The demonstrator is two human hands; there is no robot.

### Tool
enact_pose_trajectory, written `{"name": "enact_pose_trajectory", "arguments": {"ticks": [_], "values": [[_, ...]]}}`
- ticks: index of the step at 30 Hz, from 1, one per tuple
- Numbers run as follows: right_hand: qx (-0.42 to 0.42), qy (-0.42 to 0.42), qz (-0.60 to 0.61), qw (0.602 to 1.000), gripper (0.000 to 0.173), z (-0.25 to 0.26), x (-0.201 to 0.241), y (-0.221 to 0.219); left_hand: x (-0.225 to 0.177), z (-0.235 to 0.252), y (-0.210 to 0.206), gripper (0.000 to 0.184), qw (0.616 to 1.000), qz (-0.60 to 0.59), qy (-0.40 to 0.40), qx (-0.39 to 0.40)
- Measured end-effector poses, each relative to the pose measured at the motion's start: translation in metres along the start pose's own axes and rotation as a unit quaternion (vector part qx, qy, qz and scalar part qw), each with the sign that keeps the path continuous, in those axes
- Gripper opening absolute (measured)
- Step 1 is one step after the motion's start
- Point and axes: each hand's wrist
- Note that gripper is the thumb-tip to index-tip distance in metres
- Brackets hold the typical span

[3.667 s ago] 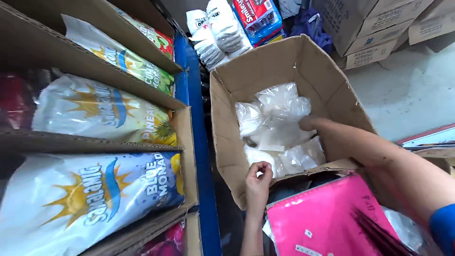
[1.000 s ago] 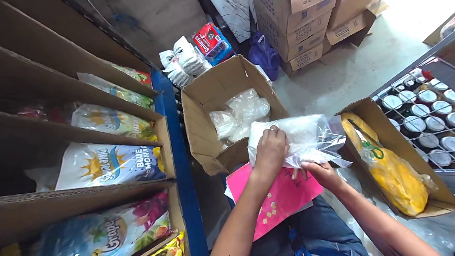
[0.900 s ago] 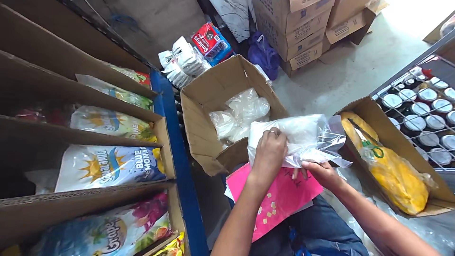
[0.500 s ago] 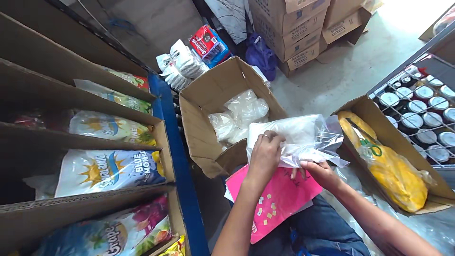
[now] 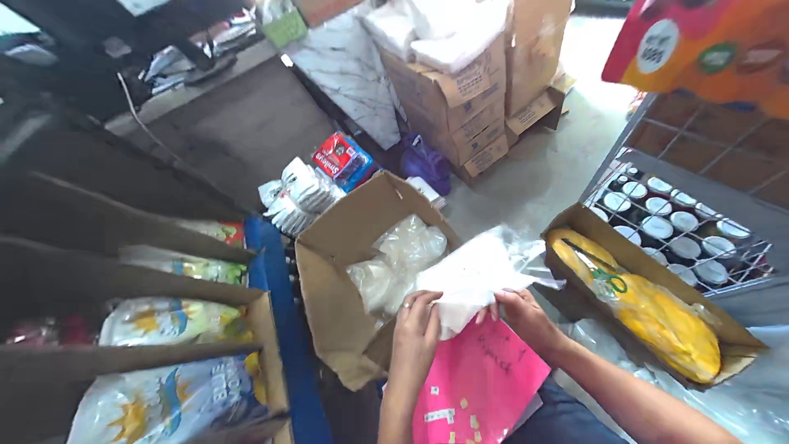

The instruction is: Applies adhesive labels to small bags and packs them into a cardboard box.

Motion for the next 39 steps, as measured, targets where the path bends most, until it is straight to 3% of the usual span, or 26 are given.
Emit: {"name": "enact_pose_trajectory", "arguments": {"ticks": [5,9,11,15,22,25,28,31,34,37,39], "values": [[-0.024,0.057,0.046,0.997,0.05,0.026,0.042,-0.015,-0.002,-0.009,0.023,0.027,0.999,-0.008,-0.001,-0.048],[-0.013,0.088,-0.027,0.996,0.049,0.001,0.096,-0.009,0.001,-0.022,0.043,0.029,0.998,-0.028,0.014,-0.061],[-0.055,0.083,-0.051,0.994,0.046,-0.02,0.129,-0.002,0.003,-0.028,0.049,0.029,0.997,-0.046,0.021,-0.066],[-0.109,0.037,-0.068,0.991,0.04,-0.068,0.172,0.015,0.0,-0.035,0.055,0.029,0.994,-0.078,0.032,-0.07],[-0.109,-0.13,-0.194,0.966,0.041,-0.179,0.156,0.083,0.007,-0.038,0.038,0.028,0.991,-0.13,0.017,-0.013],[-0.095,-0.271,-0.298,0.91,0.04,-0.23,0.149,0.102,0.001,-0.034,0.031,0.029,0.99,-0.14,0.015,0.026],[-0.04,-0.473,-0.411,0.778,0.045,-0.264,0.137,0.121,-0.004,-0.031,0.021,0.03,0.99,-0.136,0.014,0.042],[-0.012,-0.661,-0.399,0.635,0.05,-0.306,0.086,0.144,0.0,-0.036,0.013,0.03,0.991,-0.125,0.008,0.042],[-0.063,-0.728,-0.345,0.589,0.054,-0.367,0.031,0.178,0.003,-0.042,0.015,0.029,0.993,-0.111,0.009,0.03],[-0.135,-0.745,-0.332,0.562,0.054,-0.392,0.021,0.203,0.006,-0.05,0.026,0.029,0.996,-0.088,0.02,0.026],[-0.106,-0.767,-0.349,0.528,0.056,-0.39,0.02,0.213,0.01,-0.056,0.032,0.028,0.997,-0.074,0.033,0.007]]}}
Point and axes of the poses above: each hand's wrist, its own z-axis towards the middle knuckle, its own y-axis out of the back of the hand, x = y × z, and after that the axes turned 6 degrees about -y, right-handed
